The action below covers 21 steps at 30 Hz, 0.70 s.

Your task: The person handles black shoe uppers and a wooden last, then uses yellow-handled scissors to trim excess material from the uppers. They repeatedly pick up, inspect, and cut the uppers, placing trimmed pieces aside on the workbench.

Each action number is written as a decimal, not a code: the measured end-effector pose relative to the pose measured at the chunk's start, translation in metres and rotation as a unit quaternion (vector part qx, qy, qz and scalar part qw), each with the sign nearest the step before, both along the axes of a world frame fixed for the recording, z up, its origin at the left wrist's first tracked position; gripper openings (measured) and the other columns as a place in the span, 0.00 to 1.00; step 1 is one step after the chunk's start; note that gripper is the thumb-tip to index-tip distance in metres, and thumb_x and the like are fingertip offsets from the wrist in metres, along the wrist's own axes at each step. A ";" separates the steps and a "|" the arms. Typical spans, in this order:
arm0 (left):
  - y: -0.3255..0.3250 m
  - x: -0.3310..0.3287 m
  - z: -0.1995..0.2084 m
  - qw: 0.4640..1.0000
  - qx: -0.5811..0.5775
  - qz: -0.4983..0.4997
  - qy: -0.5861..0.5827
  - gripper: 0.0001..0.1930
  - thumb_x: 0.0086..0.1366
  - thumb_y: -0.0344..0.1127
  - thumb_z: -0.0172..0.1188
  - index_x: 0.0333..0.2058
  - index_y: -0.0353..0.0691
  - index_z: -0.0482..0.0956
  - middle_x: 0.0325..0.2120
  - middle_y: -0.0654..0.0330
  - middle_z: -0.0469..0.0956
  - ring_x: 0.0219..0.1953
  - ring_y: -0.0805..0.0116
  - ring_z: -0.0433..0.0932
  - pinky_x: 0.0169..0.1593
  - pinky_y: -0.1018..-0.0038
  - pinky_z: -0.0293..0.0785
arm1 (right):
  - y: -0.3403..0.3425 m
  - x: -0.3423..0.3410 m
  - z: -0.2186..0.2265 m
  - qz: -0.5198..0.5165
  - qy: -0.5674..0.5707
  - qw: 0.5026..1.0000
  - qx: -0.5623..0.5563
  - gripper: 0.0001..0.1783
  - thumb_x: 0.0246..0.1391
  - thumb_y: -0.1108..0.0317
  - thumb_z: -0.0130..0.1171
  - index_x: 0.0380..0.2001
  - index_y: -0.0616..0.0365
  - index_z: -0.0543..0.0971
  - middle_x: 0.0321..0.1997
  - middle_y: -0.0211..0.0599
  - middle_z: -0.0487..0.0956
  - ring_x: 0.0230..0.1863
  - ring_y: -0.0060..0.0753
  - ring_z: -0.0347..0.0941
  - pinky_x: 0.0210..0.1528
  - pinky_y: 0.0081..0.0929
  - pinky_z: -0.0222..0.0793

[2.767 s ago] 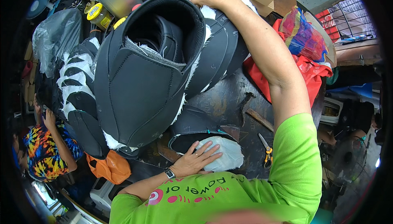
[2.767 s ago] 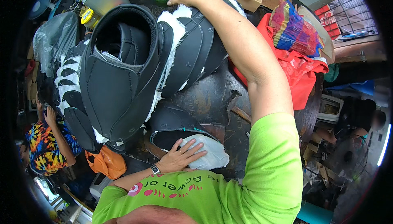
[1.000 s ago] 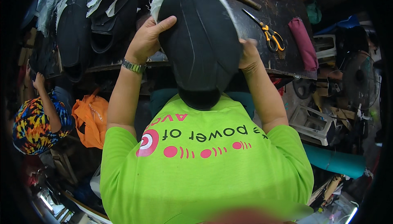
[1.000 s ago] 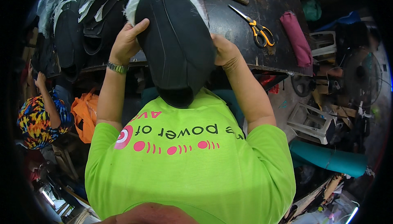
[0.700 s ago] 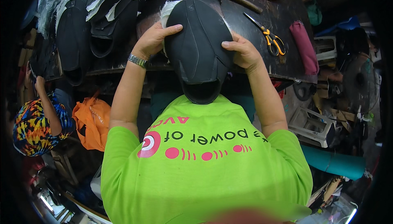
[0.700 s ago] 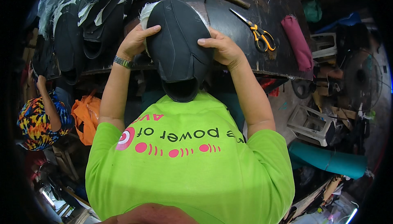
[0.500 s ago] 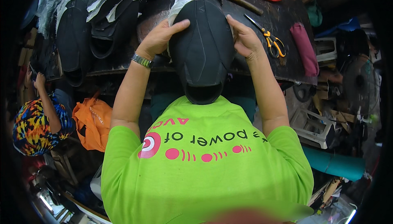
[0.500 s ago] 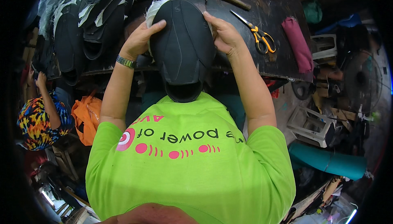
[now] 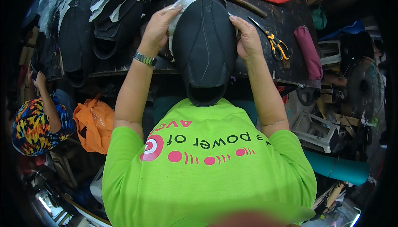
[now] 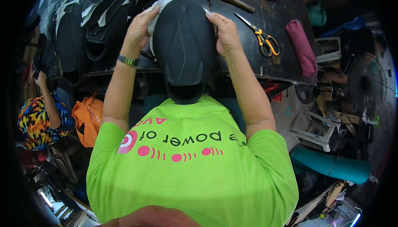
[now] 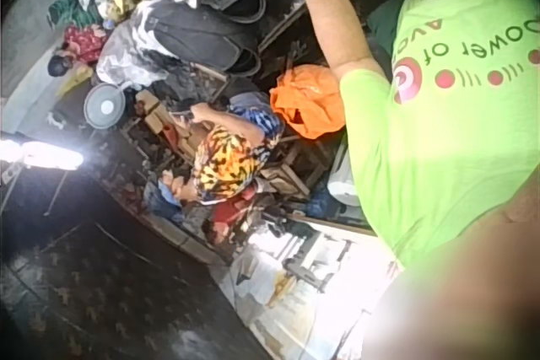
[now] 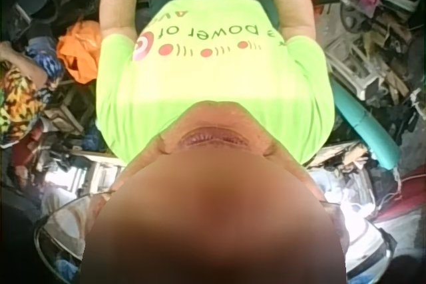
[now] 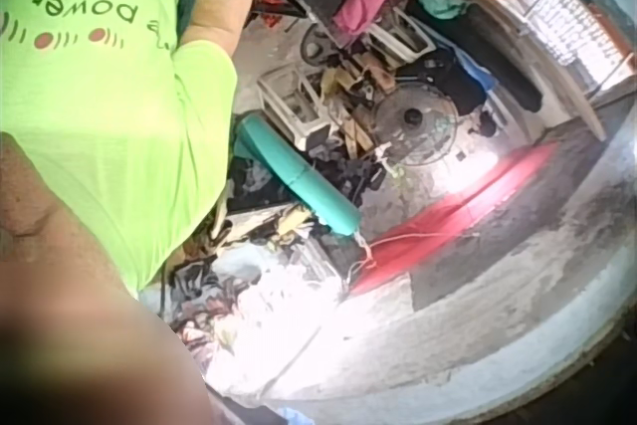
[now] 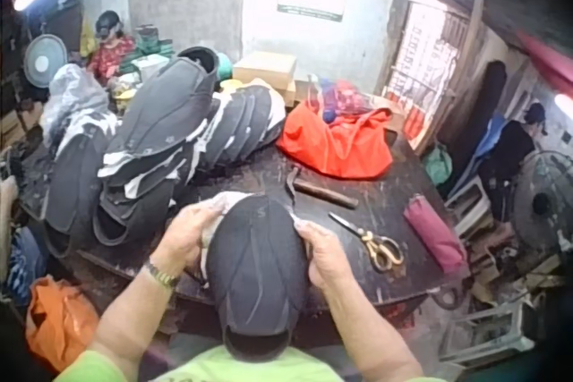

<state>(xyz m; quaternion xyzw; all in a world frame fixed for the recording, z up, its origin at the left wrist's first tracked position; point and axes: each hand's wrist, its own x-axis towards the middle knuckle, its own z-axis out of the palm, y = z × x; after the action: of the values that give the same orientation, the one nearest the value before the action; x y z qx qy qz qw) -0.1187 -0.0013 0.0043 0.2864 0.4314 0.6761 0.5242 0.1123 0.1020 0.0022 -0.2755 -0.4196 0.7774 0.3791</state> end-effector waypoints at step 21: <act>-0.006 0.036 0.036 0.945 -0.040 -0.050 0.320 0.25 0.53 0.42 0.75 0.45 0.34 0.81 0.36 0.58 0.83 0.37 0.72 0.82 0.43 0.78 0.79 | -0.010 -0.029 0.027 -0.054 0.057 0.997 0.016 0.10 0.60 0.66 0.62 0.39 0.63 0.82 0.38 0.37 0.84 0.39 0.26 0.79 0.46 0.23 0.75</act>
<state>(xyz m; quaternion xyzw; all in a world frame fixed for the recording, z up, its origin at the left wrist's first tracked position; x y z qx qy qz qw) -0.0826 -0.0076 0.0402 0.4874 0.5881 0.5041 0.4031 0.0832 0.0922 0.0288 -0.2472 -0.3942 0.7635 0.4478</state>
